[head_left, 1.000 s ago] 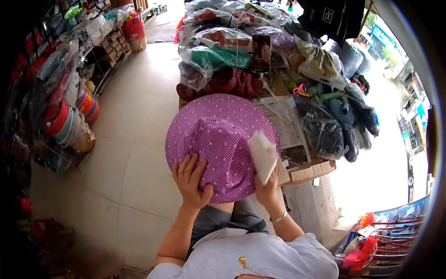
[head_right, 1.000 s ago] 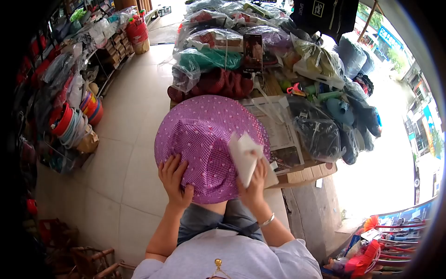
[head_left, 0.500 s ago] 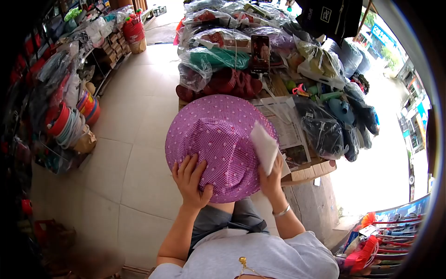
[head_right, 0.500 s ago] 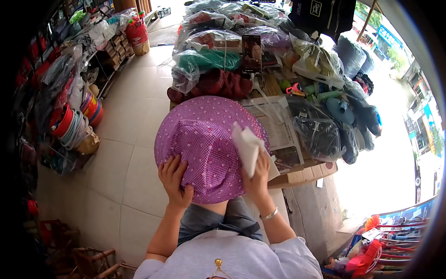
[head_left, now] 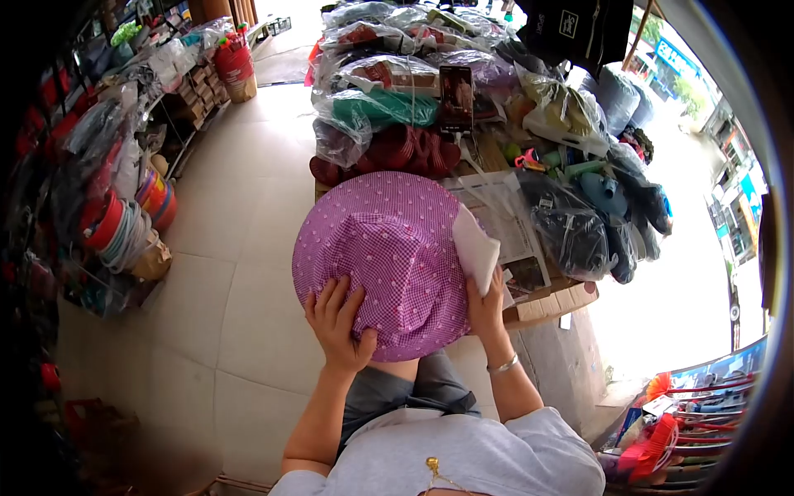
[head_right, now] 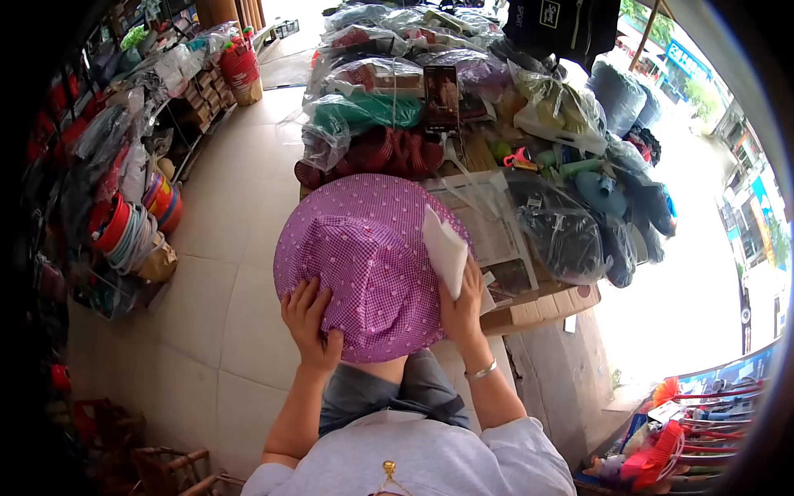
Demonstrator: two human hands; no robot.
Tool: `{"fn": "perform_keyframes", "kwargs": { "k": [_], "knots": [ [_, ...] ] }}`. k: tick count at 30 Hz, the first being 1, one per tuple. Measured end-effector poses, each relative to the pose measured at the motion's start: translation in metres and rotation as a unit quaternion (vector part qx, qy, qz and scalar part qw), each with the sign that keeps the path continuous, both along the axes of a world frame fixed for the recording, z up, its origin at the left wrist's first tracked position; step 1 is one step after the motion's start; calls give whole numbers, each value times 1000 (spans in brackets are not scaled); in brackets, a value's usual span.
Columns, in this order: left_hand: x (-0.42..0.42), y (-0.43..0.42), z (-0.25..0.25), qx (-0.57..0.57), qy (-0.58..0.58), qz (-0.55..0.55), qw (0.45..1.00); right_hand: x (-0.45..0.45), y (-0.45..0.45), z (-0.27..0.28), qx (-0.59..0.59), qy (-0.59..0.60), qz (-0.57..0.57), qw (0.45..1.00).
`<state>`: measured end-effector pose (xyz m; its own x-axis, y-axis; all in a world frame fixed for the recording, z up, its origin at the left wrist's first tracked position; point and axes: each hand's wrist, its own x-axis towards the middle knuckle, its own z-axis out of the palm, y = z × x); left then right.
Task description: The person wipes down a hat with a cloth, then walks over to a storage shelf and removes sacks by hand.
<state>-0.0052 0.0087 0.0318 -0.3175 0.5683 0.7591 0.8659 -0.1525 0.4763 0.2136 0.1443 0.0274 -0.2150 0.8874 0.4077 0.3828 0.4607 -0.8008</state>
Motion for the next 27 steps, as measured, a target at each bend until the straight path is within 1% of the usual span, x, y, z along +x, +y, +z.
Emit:
{"fn": "perform_keyframes", "kwargs": {
  "k": [2,5,7,9,10,12,14,15,16,18,19,22,25,26,27],
  "knots": [
    [0,0,-1,-1,-2,-6,1000,-3,-33,2,136,-97,45,985],
    [0,-2,0,-9,-5,-6,1000,-11,-85,-1,189,-102,65,975],
    [0,-3,3,-21,4,-8,1000,-7,-90,-3,189,-120,83,971],
    [0,-4,3,-30,16,-9,999,-2,-63,5,177,-145,83,970],
    [-1,-3,2,-27,18,-10,999,-3,-47,12,163,-134,67,975],
    [-2,-3,1,-20,21,-7,1000,-4,-16,19,104,-69,41,991],
    [-1,-3,1,-24,17,-8,1000,-4,7,18,111,-84,20,990],
    [-1,-2,2,-21,17,-5,1000,-4,10,16,67,-68,15,995],
    [0,-2,2,-13,7,-5,1000,-4,7,14,69,-68,18,995],
    [-1,-2,2,-8,-3,-5,1000,-4,-17,13,159,-96,28,982],
    [-1,-2,3,-9,-3,-7,1000,-2,-32,9,165,-115,43,979],
    [0,-2,2,-14,-7,-11,1000,0,-82,-12,203,-91,64,973],
    [1,-2,1,-14,-11,-8,1000,4,-81,-16,194,-101,75,973],
    [1,-2,1,-11,-12,-8,1000,4,-67,-12,186,-97,58,976],
    [1,-2,1,-11,-11,-9,1000,2,-50,-5,148,-53,57,986]
  ]
}}
